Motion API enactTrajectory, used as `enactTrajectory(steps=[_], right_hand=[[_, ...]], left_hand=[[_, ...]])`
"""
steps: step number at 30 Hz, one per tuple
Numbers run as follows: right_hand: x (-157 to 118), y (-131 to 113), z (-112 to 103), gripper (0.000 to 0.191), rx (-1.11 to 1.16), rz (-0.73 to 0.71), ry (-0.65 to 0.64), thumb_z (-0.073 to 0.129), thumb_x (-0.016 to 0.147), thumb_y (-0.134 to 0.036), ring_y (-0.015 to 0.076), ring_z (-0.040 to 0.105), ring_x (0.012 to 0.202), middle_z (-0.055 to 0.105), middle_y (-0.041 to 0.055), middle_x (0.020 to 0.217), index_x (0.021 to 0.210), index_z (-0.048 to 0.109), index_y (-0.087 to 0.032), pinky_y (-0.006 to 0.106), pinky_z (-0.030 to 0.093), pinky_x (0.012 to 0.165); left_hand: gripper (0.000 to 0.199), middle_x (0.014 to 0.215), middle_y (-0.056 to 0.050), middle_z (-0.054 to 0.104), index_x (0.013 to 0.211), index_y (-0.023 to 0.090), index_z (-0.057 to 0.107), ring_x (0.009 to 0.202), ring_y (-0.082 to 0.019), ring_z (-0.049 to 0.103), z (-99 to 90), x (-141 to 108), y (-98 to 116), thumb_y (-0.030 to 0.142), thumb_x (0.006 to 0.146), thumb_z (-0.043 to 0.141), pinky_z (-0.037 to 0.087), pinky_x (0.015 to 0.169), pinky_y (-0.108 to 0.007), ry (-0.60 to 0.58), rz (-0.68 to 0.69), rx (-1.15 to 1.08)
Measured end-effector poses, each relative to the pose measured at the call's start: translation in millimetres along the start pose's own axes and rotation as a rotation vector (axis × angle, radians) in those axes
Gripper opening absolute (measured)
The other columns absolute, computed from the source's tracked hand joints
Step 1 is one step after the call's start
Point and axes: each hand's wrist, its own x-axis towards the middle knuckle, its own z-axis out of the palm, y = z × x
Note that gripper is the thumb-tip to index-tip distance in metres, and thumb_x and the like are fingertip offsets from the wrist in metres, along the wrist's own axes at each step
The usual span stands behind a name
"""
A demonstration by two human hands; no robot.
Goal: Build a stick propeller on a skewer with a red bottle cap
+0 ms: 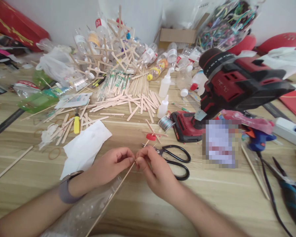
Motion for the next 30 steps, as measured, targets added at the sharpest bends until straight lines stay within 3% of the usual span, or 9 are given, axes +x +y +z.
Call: enactTrajectory(steps=[6,15,30], right_hand=[[-0.3,1.0,1.0,0.015,0.053,0.045,-0.018,0.041,0.097,-0.020,0.0133,0.054,0.067,0.056,0.0004,0.075,0.084,0.048,-0.022,0.024,0.045,0.060],[-0.1,2.4,1.4,0.014,0.141,0.082,-0.008,0.042,0.098,-0.024,0.0129,0.054,0.066,0.055,-0.0003,0.074,0.085,0.047,-0.022,0.024,0.045,0.060],[-0.3,4.3,4.7,0.019,0.216,0.145,-0.002,0.043,0.098,-0.035,0.0145,0.058,0.068,0.057,0.0008,0.074,0.084,0.047,-0.022,0.027,0.047,0.062]], left_hand=[[0.017,0.066,0.003,0.060,0.074,0.016,0.063,0.060,-0.010,0.048,1.7,1.3,-2.4,0.020,0.083,0.049,0.034,0.054,-0.020,0.028,0.009,0.019],[0.017,0.065,0.003,0.063,0.077,0.016,0.068,0.057,-0.009,0.047,1.5,-0.2,-6.1,0.025,0.082,0.056,0.033,0.052,-0.019,0.039,0.019,-0.022],[0.021,0.057,0.007,0.051,0.074,0.016,0.066,0.053,-0.007,0.039,0.8,-4.3,0.0,0.023,0.087,0.051,0.027,0.050,-0.020,0.039,0.114,0.193]])
